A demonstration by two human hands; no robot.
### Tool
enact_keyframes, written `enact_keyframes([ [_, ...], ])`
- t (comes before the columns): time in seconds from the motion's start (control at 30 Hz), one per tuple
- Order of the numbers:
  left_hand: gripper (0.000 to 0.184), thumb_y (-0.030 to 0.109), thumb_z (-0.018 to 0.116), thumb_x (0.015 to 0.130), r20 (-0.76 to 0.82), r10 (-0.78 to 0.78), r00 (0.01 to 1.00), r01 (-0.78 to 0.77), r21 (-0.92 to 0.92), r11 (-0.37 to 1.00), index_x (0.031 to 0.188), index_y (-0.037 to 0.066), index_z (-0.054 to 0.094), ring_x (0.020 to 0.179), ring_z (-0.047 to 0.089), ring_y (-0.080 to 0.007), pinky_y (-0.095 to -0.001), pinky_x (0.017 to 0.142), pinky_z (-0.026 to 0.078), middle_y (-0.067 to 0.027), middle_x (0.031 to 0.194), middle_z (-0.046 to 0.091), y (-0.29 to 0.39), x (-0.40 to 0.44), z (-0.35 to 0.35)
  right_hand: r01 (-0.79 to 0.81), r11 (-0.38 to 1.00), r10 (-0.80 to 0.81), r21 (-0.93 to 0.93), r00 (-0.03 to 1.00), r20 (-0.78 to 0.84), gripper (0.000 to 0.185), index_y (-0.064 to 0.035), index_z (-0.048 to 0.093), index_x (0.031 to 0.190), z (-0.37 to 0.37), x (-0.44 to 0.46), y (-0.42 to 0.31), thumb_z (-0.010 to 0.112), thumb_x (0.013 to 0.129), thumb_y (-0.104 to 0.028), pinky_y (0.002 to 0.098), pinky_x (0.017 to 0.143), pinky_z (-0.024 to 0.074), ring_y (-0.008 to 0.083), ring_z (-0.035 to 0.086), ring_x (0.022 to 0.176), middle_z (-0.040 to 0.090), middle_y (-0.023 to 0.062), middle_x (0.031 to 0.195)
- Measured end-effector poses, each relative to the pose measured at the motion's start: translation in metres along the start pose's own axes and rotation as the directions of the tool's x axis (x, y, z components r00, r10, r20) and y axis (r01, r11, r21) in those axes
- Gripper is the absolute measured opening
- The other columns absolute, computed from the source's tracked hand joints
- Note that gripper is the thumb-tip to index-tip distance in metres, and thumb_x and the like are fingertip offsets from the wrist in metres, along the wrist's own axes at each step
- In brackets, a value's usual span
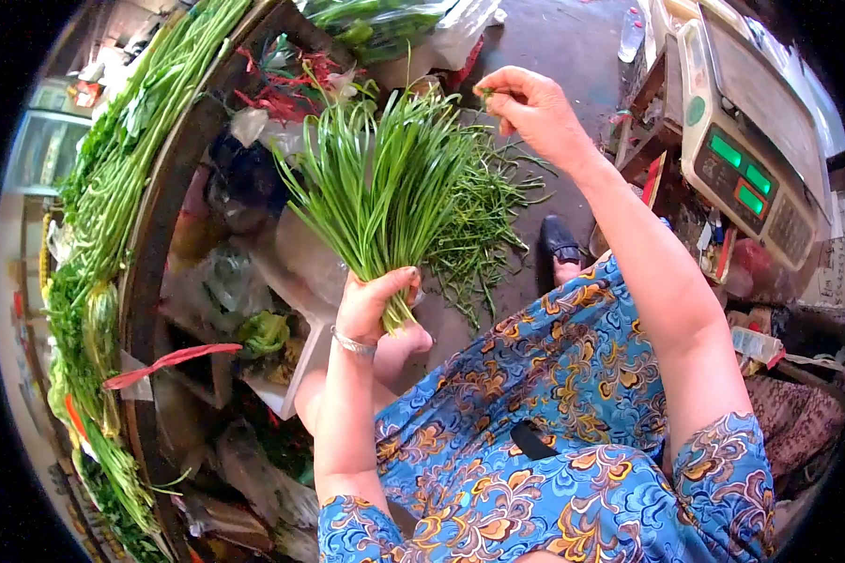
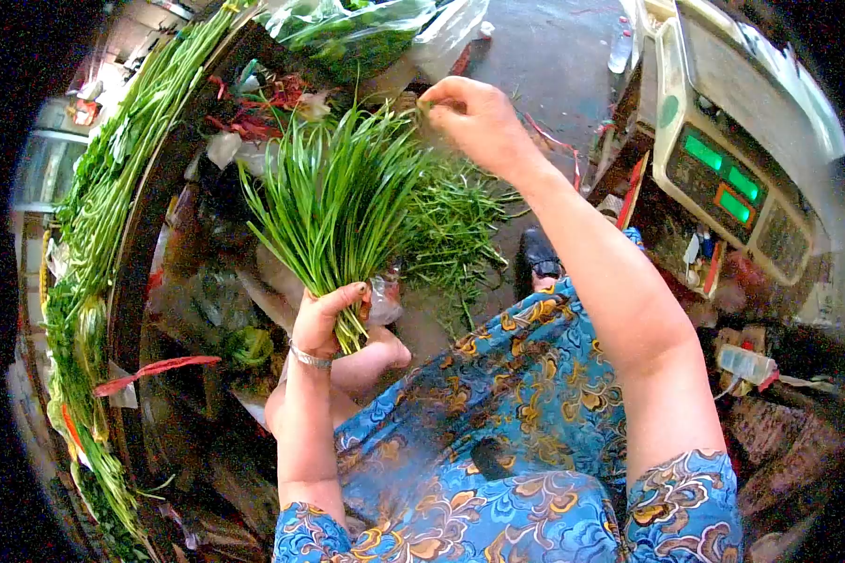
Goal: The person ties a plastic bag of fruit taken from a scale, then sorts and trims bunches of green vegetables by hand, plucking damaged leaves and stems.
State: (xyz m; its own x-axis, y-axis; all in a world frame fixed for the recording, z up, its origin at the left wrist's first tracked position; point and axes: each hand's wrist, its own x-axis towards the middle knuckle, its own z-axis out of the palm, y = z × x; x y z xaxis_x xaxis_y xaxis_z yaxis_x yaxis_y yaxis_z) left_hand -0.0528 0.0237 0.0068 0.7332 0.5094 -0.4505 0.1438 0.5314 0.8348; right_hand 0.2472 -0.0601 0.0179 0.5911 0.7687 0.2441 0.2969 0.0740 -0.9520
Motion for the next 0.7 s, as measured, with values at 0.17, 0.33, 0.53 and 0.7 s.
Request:
enact_keyframes([
  [0.17, 0.019, 0.002, 0.067, 0.078, 0.041, -0.002, 0.999, 0.001, 0.027, 1.0, 0.095, 0.0, 0.06, 0.058, 0.059, -0.0176, -0.0278, 0.051, 0.049, -0.0079, 0.071, 0.062, -0.004, 0.003, 0.0, -0.015, 0.998, 0.018, -0.059, 0.998, 0.053, 0.02, -0.0012, 0.066, 0.099, 0.013, -0.005, -0.007, 0.062, 0.082, -0.011, 0.0288, 0.073, 0.05, 0.014, 0.062, 0.077, 0.068, 0.0092, 0.084],
  [0.33, 0.026, 0.001, 0.069, 0.075, 0.021, -0.057, 0.998, 0.057, 0.016, 0.998, 0.099, 0.001, 0.061, 0.06, 0.06, -0.0168, -0.0276, 0.052, 0.05, -0.007, 0.077, 0.064, -0.003, 0.0, 0.003, 0.019, 0.998, -0.011, -0.067, 0.993, 0.12, 0.017, -0.001, 0.062, 0.105, 0.015, -0.009, -0.013, 0.058, 0.09, -0.007, 0.0211, 0.059, 0.0446, 0.0039, 0.05, 0.065, 0.057, -0.0033, 0.078],
  [0.53, 0.024, 0.003, 0.07, 0.076, 0.027, -0.048, 0.998, 0.048, -0.023, 0.999, 0.098, 0.002, 0.061, 0.06, 0.06, -0.0168, -0.0275, 0.053, 0.05, -0.0064, 0.075, 0.063, -0.005, 0.0, 0.001, 0.031, 0.997, -0.021, -0.076, 0.991, 0.132, 0.017, -0.0026, 0.062, 0.106, 0.016, -0.011, -0.015, 0.058, 0.09, -0.007, 0.0209, 0.058, 0.0438, 0.0038, 0.05, 0.065, 0.057, -0.0037, 0.077],
  [0.7, 0.022, 0.004, 0.069, 0.078, 0.054, -0.021, 0.998, 0.026, -0.092, 0.995, 0.098, 0.001, 0.061, 0.06, 0.06, -0.017, -0.0277, 0.052, 0.049, -0.0085, 0.077, 0.064, 0.002, -0.003, 0.003, 0.01, 0.982, -0.006, -0.187, 1.0, 0.026, 0.02, -0.0023, 0.065, 0.099, 0.006, -0.007, -0.013, 0.062, 0.083, -0.013, 0.0303, 0.072, 0.0501, 0.0139, 0.062, 0.077, 0.067, 0.0107, 0.085],
])
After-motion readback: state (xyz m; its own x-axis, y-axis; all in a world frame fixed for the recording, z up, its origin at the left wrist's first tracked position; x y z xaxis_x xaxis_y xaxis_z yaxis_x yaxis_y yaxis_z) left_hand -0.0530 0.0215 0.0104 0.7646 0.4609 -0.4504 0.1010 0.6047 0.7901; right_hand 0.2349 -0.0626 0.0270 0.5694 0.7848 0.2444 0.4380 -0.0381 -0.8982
